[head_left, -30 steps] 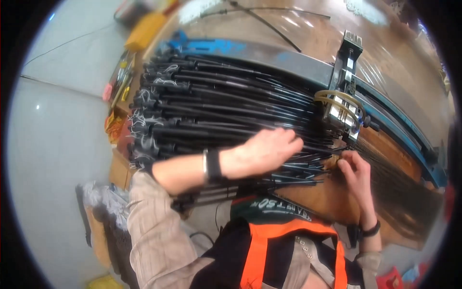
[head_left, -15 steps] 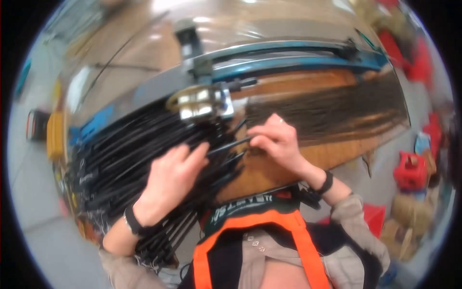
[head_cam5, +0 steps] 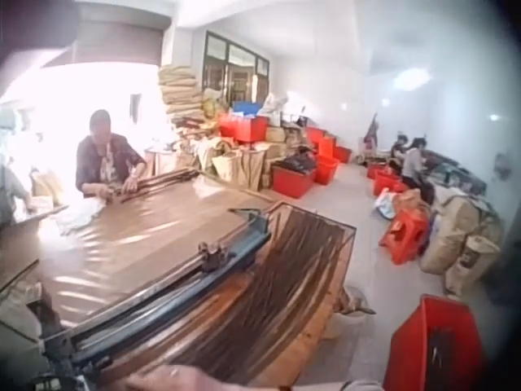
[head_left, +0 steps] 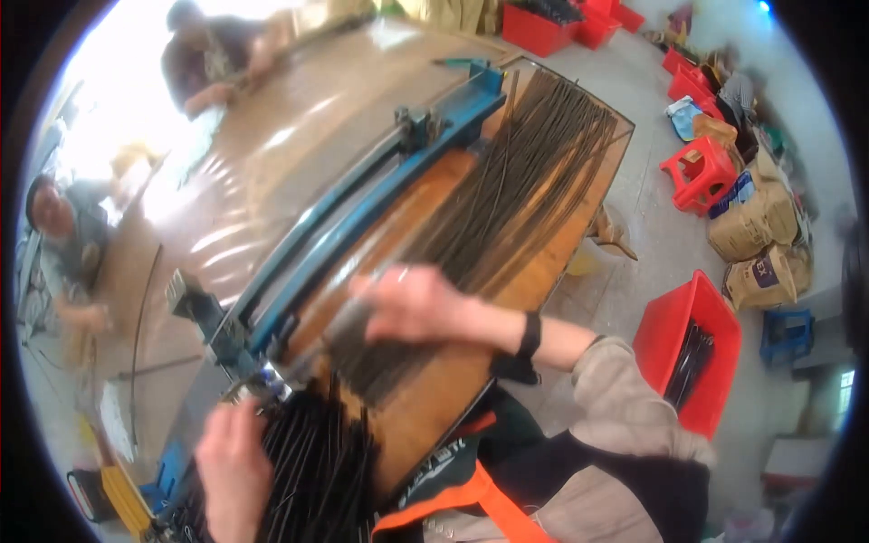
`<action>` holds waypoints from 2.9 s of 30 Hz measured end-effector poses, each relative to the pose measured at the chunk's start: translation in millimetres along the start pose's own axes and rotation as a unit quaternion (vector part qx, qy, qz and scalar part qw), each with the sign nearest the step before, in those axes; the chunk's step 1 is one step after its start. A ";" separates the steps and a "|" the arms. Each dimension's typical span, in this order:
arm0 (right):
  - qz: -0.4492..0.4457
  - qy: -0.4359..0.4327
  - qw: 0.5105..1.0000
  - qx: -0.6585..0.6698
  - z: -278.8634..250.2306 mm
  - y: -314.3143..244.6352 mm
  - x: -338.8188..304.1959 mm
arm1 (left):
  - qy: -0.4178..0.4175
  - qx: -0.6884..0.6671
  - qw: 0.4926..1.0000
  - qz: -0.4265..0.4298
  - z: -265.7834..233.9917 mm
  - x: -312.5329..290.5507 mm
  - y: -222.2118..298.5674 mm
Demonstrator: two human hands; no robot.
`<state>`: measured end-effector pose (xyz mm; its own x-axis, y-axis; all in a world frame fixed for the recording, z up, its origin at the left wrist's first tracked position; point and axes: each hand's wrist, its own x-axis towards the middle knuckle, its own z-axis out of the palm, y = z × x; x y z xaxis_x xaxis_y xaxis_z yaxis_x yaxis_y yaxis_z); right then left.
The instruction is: Arranging and feeding thin black rods into a processing machine on a workbench.
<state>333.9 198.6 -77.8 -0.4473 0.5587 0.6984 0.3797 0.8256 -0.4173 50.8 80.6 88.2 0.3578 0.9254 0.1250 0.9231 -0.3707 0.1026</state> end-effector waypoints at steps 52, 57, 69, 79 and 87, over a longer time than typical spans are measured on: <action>-0.096 -0.131 0.950 0.267 169.2 -58.9 201.8 | 0.215 0.103 0.921 -0.309 -91.9 -167.4 -111.5; -0.063 -0.215 0.937 0.269 183.9 -73.7 210.1 | 0.208 0.066 0.923 -0.317 -61.0 -177.0 -121.2; -0.163 -0.066 0.977 -0.118 101.9 20.2 161.9 | 0.163 -0.007 0.931 -0.326 -29.6 -154.9 -157.7; -0.027 -0.017 0.977 -0.210 -23.1 128.1 112.1 | 0.141 -0.007 0.984 -0.112 65.6 -7.9 -167.7; -0.030 -0.016 0.973 -0.227 -12.7 141.1 104.2 | 0.175 -0.064 0.973 -0.137 85.8 -13.5 -176.0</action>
<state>351.1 372.4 -56.5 -0.5016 0.5179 0.6929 0.6672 0.7415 -0.0713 -104.4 140.1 -16.2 0.0100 0.9158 0.4015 0.9439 -0.1412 0.2987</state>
